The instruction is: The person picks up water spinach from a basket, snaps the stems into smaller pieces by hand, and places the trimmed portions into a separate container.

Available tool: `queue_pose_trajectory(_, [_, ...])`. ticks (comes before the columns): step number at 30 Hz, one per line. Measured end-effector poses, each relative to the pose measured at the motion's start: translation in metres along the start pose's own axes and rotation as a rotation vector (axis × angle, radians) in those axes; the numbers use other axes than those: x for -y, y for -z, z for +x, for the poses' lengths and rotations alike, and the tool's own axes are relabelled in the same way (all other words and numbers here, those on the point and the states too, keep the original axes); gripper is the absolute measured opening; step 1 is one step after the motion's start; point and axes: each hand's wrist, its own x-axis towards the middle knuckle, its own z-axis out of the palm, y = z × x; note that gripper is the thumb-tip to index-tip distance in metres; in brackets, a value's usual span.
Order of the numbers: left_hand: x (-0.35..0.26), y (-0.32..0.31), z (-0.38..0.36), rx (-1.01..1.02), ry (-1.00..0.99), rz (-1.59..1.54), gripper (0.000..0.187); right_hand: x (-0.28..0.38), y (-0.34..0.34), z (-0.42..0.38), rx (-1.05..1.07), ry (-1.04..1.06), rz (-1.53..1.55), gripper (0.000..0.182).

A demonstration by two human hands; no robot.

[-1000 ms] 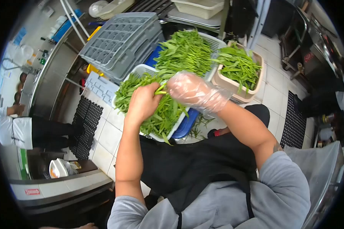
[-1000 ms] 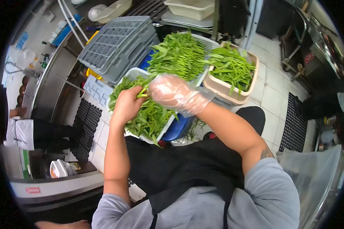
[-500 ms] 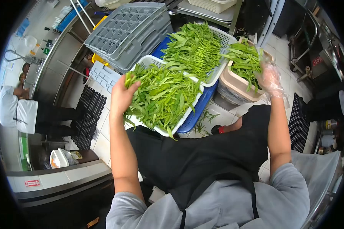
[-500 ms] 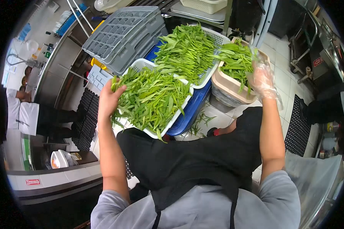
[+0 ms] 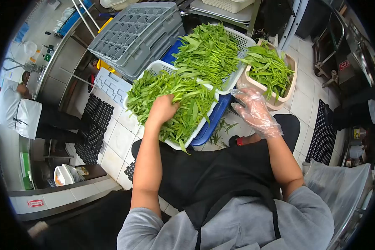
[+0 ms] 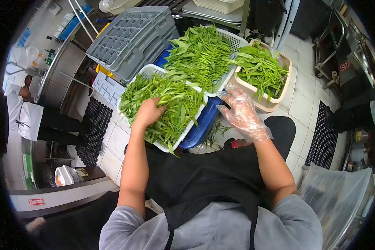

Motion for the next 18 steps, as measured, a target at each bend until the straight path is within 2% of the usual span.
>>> queue_pose_trajectory(3, [0.008, 0.013, -0.021, -0.069, -0.007, -0.302, 0.027, 0.000, -0.012, 0.012, 0.135, 0.051, 0.066, 0.036])
queue_pose_trajectory(4, [0.010, 0.014, -0.027, -0.093, -0.005, -0.414, 0.027, 0.009, -0.017, 0.015, 0.043, 0.125, 0.094, 0.032])
queue_pose_trajectory(7, [0.021, 0.007, -0.035, -0.150, 0.025, -0.666, 0.028, 0.015, -0.058, 0.031, -0.002, 0.254, 0.206, 0.025])
queue_pose_trajectory(8, [0.020, 0.010, -0.039, -0.059, 0.205, -0.745, 0.027, 0.018, -0.074, 0.041, 0.022, 0.303, 0.252, 0.017])
queue_pose_trajectory(11, [0.026, 0.008, -0.042, -0.051, 0.269, -0.877, 0.027, 0.041, -0.106, 0.066, 0.218, 0.266, 0.093, 0.015])
queue_pose_trajectory(14, [0.031, -0.002, -0.044, -0.276, 0.210, -1.139, 0.027, 0.051, -0.140, 0.075, 0.244, 0.219, -0.115, 0.013])
queue_pose_trajectory(17, [0.051, 0.005, -0.055, -0.271, 0.188, -1.267, 0.029, 0.033, -0.169, 0.077, 0.137, 0.365, -0.164, 0.011])
queue_pose_trajectory(18, [0.054, 0.009, -0.060, -0.257, 0.168, -1.296, 0.030, 0.040, -0.157, 0.086, 0.231, 0.366, -0.185, 0.011])
